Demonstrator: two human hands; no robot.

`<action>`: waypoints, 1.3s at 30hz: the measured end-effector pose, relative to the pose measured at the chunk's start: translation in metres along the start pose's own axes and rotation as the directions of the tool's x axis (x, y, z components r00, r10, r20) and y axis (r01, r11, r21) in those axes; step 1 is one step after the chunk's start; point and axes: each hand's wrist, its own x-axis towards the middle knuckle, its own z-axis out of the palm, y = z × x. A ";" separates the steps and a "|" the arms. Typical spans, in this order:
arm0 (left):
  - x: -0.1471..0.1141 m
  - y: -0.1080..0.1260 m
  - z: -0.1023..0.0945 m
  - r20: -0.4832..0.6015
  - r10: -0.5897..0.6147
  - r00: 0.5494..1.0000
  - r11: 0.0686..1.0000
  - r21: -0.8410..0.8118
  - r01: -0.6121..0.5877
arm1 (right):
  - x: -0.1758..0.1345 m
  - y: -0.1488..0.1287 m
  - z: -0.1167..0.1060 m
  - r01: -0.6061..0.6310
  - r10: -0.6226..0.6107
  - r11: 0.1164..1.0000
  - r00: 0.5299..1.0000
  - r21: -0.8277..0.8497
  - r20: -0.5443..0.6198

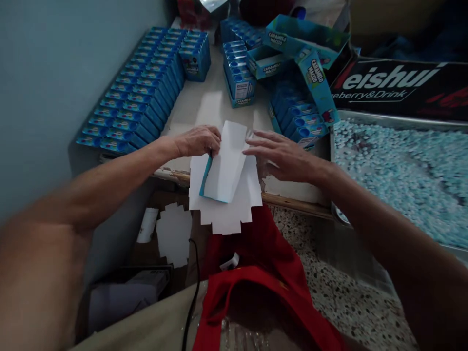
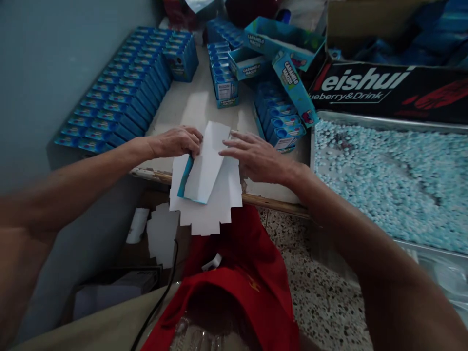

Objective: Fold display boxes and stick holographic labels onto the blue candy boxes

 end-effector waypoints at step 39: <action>-0.071 -0.008 0.142 -0.799 0.116 0.590 0.967 0.227 0.117 | 0.041 -0.047 0.094 -0.222 0.306 0.868 0.944 0.443 -0.126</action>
